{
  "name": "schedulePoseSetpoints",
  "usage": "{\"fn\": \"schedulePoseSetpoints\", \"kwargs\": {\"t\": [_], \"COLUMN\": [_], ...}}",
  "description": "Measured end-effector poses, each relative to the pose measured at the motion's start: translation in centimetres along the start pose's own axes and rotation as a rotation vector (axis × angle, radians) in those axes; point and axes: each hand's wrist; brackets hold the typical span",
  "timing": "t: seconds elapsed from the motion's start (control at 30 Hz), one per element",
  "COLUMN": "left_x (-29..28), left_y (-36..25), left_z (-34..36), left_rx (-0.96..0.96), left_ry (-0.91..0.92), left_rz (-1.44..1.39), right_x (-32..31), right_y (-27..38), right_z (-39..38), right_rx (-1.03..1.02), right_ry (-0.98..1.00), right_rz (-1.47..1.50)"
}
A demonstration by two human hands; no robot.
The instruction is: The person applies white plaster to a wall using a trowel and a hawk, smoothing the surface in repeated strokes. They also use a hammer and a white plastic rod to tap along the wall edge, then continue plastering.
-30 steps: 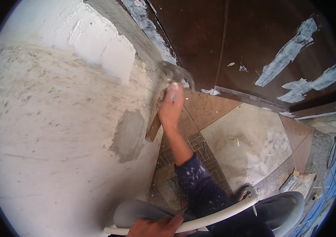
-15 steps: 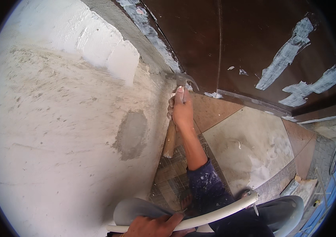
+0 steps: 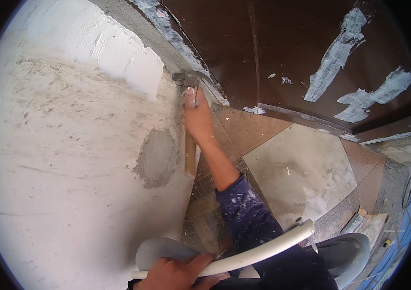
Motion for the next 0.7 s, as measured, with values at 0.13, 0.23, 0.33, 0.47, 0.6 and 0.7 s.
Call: {"fn": "schedulePoseSetpoints", "kwargs": {"t": [0.13, 0.23, 0.33, 0.47, 0.6, 0.7], "left_x": [-1.0, -1.4, 0.1, 6.2, 11.3, 13.4], "left_y": [0.9, 3.8, 8.4, 14.1, 17.6, 19.0], "left_z": [0.7, 2.6, 6.1, 14.8, 21.1, 23.0], "left_rx": [-0.127, -0.149, -0.109, -0.214, -0.194, -0.215], "left_ry": [-0.116, -0.191, -0.168, -0.329, -0.611, -0.663], "left_rz": [0.007, -0.033, -0.108, -0.054, 0.054, 0.057], "right_x": [-7.7, -13.6, -17.0, -17.8, -17.9, -18.0], "right_y": [-2.4, -7.3, -7.9, -5.9, -5.2, -5.8], "right_z": [-5.2, -9.7, -12.6, -13.5, -14.7, -15.9], "right_rx": [0.416, 0.427, 0.525, 0.618, 0.551, 0.542], "right_ry": [0.011, -0.241, -0.208, -0.153, -0.181, -0.174], "right_rz": [0.143, 0.274, 0.483, 0.206, -0.044, -0.106]}}
Point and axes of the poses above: each hand's wrist, its own z-axis towards the middle knuckle, its own x-axis out of the palm, y = z × x, and after that the axes turned 5 degrees about y, right-handed
